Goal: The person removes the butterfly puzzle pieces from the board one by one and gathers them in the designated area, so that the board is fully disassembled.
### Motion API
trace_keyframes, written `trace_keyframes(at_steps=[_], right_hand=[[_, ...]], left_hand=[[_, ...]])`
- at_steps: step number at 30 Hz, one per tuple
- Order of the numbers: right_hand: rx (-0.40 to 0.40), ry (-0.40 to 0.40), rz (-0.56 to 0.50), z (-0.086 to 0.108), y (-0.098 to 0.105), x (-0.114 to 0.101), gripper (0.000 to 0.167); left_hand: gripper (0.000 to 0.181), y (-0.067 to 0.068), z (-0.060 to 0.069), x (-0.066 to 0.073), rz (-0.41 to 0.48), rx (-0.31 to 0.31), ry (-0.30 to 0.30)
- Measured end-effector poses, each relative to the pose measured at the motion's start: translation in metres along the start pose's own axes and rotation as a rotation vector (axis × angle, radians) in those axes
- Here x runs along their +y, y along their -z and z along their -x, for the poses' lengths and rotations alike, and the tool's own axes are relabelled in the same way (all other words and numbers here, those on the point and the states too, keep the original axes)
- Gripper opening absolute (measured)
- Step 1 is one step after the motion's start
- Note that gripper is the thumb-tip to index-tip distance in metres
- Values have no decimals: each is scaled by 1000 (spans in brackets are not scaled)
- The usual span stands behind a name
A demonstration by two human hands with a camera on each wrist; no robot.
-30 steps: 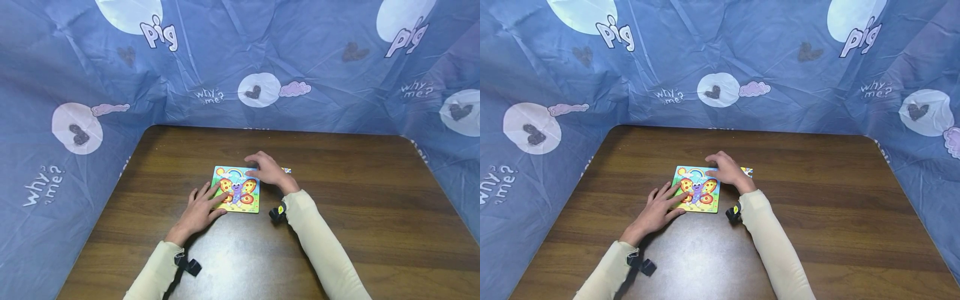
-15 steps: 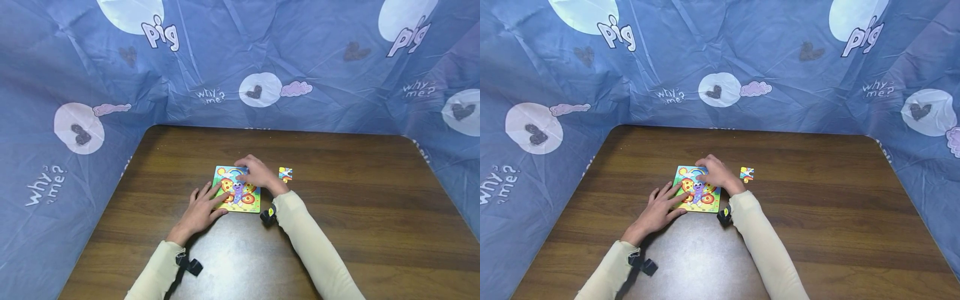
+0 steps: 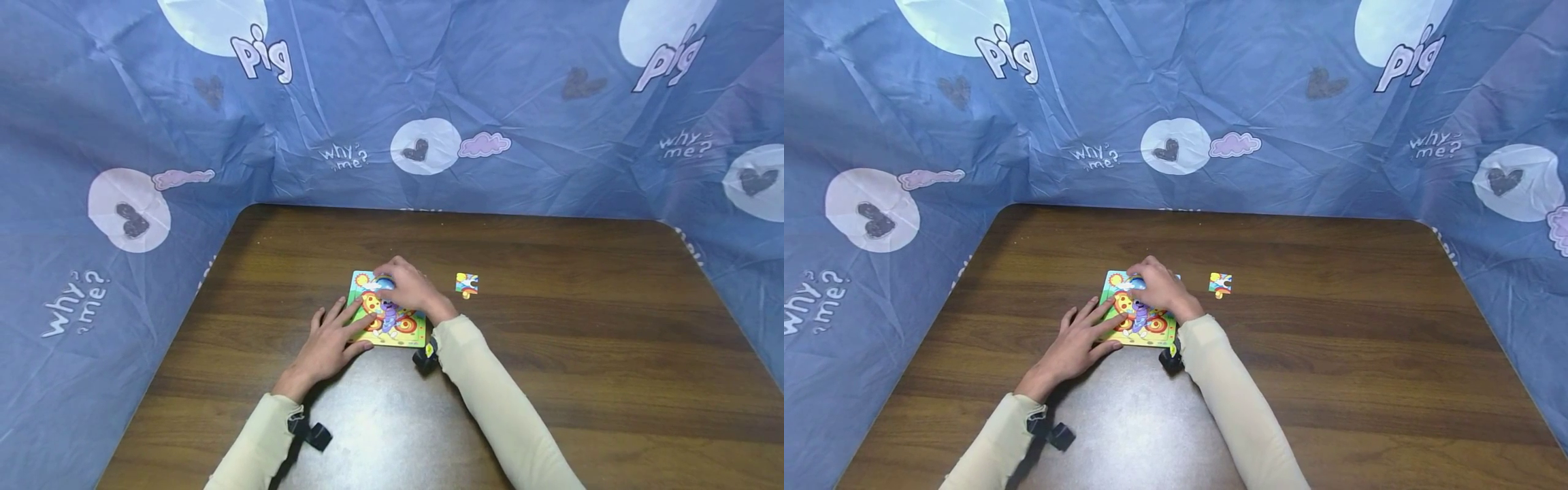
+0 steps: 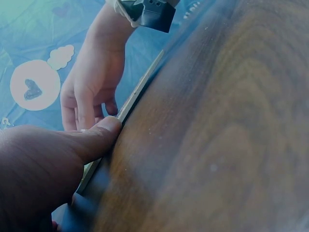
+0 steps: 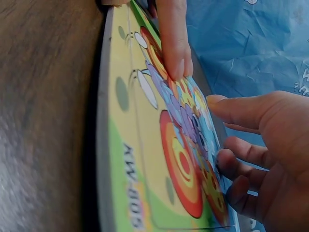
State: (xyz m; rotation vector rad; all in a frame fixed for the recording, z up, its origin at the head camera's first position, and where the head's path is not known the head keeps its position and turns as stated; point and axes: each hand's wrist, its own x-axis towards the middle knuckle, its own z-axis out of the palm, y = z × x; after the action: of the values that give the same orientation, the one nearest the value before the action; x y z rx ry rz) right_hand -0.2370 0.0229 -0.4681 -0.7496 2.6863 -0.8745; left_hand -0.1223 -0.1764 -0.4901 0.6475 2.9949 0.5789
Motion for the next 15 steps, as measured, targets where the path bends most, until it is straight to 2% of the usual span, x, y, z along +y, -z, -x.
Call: trace_keyframes(at_steps=[7, 15], right_hand=[[15, -41, 49, 1, -6, -2, 38], [32, -48, 93, 1, -10, -4, 33]], left_hand=[[54, 1, 0, 2, 5, -14, 9], [54, 2, 0, 2, 10, -10, 12]])
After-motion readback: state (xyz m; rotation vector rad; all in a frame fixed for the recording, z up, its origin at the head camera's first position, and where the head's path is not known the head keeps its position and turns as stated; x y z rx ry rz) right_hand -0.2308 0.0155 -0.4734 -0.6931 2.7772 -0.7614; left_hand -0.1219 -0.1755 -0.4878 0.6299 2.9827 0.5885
